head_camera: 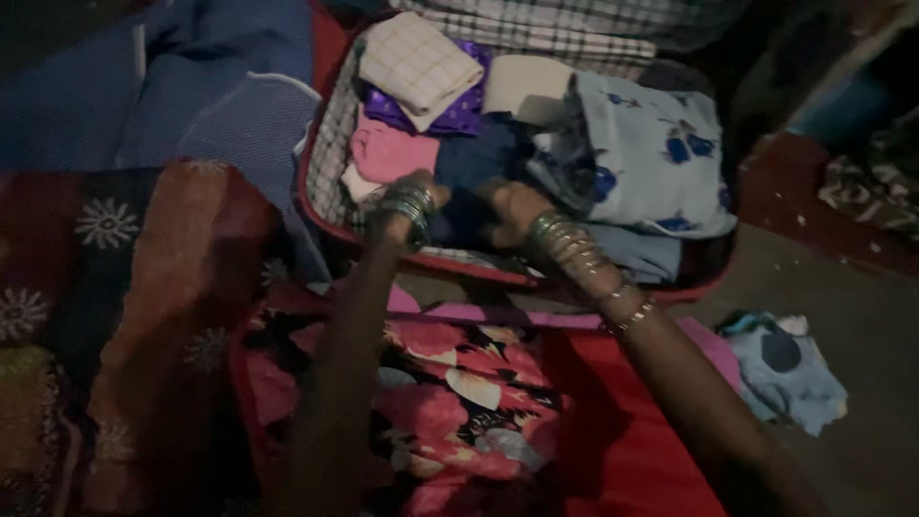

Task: The person folds and arranges various garments into an open suitcase. They handle shirts, pants, and a large blue patterned cloth, folding each item and placing it inside the suitcase.

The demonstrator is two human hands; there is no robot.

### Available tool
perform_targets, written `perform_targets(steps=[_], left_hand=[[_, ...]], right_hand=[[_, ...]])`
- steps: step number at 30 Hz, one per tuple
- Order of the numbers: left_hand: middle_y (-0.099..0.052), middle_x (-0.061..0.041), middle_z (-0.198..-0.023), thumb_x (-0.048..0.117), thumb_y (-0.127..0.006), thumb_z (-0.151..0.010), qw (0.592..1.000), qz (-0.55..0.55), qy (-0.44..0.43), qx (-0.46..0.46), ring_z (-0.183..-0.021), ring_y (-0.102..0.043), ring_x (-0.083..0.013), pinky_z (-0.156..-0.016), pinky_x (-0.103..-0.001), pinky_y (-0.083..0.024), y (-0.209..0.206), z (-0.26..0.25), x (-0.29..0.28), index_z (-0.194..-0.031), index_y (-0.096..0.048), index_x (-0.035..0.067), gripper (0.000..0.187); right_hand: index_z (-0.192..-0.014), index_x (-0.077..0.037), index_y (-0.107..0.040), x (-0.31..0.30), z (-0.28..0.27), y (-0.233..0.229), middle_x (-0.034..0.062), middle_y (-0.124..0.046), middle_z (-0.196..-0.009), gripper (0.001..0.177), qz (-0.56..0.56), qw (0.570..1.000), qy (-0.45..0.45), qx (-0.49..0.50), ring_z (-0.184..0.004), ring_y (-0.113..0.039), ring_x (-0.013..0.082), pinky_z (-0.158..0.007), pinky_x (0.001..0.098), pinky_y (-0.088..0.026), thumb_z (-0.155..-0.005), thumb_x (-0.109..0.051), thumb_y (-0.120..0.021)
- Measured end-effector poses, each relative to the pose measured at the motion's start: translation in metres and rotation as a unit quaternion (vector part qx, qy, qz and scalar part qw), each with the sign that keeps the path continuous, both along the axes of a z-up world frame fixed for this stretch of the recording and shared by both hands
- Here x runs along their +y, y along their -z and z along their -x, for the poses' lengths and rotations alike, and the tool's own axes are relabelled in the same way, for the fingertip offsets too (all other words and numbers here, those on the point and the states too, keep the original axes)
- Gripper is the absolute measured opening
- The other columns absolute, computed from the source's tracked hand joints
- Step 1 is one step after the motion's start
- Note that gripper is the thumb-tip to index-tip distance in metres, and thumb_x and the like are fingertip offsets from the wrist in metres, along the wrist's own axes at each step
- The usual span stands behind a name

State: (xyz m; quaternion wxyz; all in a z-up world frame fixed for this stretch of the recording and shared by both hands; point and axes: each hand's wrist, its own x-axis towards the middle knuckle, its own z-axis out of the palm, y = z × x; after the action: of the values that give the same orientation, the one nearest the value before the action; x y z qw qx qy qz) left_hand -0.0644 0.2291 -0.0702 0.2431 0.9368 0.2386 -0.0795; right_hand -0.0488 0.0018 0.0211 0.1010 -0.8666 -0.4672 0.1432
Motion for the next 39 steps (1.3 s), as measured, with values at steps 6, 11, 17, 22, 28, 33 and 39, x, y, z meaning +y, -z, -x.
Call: perform_targets(steps=[6, 11, 17, 22, 28, 33, 39], left_hand=[[-0.054, -0.028, -0.140, 0.043, -0.074, -0.079, 0.996, 0.037, -0.058, 0.056, -0.129, -0.053, -0.0478, -0.105, -0.055, -0.047, 0.003, 0.014, -0.014, -0.134, -0.060, 0.009, 0.066], [-0.057, -0.023, -0.139, 0.045, -0.083, -0.070, 0.995, 0.069, -0.060, -0.034, -0.133, -0.050, -0.0454, -0.108, -0.050, -0.044, 0.000, 0.013, -0.016, -0.136, -0.053, 0.003, 0.084], [-0.056, -0.032, -0.137, 0.062, -0.081, -0.073, 0.998, 0.055, 0.000, -0.023, -0.131, -0.053, -0.0443, -0.113, -0.050, -0.040, 0.018, 0.000, -0.005, -0.135, -0.054, -0.003, 0.095], [-0.067, -0.016, -0.104, 0.063, -0.073, -0.083, 0.944, 0.307, -0.051, -0.114, -0.091, -0.064, -0.0311, -0.074, -0.041, -0.053, 0.013, 0.005, -0.002, -0.119, -0.066, -0.001, 0.074], [-0.057, -0.010, -0.078, 0.060, -0.064, -0.092, 0.826, 0.505, -0.143, -0.206, -0.064, -0.059, -0.0251, -0.054, -0.037, -0.050, -0.013, 0.013, -0.006, -0.127, -0.062, 0.004, 0.066], [-0.053, -0.013, -0.125, 0.071, -0.059, -0.082, 0.701, 0.675, -0.224, -0.056, -0.115, -0.056, -0.0356, -0.098, -0.064, -0.050, -0.051, 0.027, -0.021, -0.155, -0.037, 0.024, 0.089], [-0.028, -0.020, -0.166, 0.079, -0.068, -0.080, 0.491, 0.869, 0.045, -0.052, -0.145, -0.040, -0.0444, -0.113, -0.068, -0.042, -0.129, 0.048, -0.060, -0.164, -0.024, 0.013, 0.115]], right_hand=[[-0.160, -0.011, -0.022, 0.031, -0.027, 0.072, 0.0231, -0.027, -0.162, 0.119, 0.076, 0.996, -0.042, 0.015, -0.146, -0.027, 0.0466, -0.118, 0.0536, -0.030, -0.062, -0.032, -0.085], [-0.158, -0.010, -0.030, 0.010, -0.021, 0.074, 0.0251, -0.027, -0.164, 0.104, -0.006, 0.999, -0.039, 0.023, -0.150, -0.026, 0.0483, -0.122, 0.0545, -0.028, -0.078, -0.059, -0.077], [-0.158, -0.008, -0.023, 0.017, 0.010, 0.040, 0.0269, -0.028, -0.159, 0.119, -0.038, 0.998, 0.044, 0.005, -0.146, -0.028, 0.0488, -0.119, 0.0573, -0.028, -0.071, -0.066, -0.081], [-0.163, -0.011, -0.017, 0.020, 0.014, 0.027, 0.0249, -0.039, -0.154, 0.131, 0.016, 0.995, 0.075, -0.063, -0.134, -0.039, 0.0505, -0.104, 0.0578, -0.039, -0.054, -0.022, -0.089], [-0.163, -0.011, -0.028, 0.007, 0.007, 0.005, 0.0297, -0.067, -0.106, 0.097, -0.196, 0.968, 0.152, -0.033, -0.103, -0.065, 0.0466, -0.095, 0.0505, -0.052, -0.075, -0.013, -0.070], [-0.147, -0.004, -0.053, -0.016, 0.021, -0.070, 0.0324, -0.069, -0.103, 0.069, -0.324, 0.930, 0.135, -0.105, -0.097, -0.066, 0.0487, -0.090, 0.0523, -0.051, -0.082, -0.016, -0.073], [-0.145, 0.001, -0.053, -0.126, 0.072, -0.172, 0.0295, -0.069, -0.113, 0.069, -0.263, 0.964, -0.027, -0.025, -0.101, -0.071, 0.0392, -0.091, 0.0457, -0.054, -0.077, -0.012, -0.062]])
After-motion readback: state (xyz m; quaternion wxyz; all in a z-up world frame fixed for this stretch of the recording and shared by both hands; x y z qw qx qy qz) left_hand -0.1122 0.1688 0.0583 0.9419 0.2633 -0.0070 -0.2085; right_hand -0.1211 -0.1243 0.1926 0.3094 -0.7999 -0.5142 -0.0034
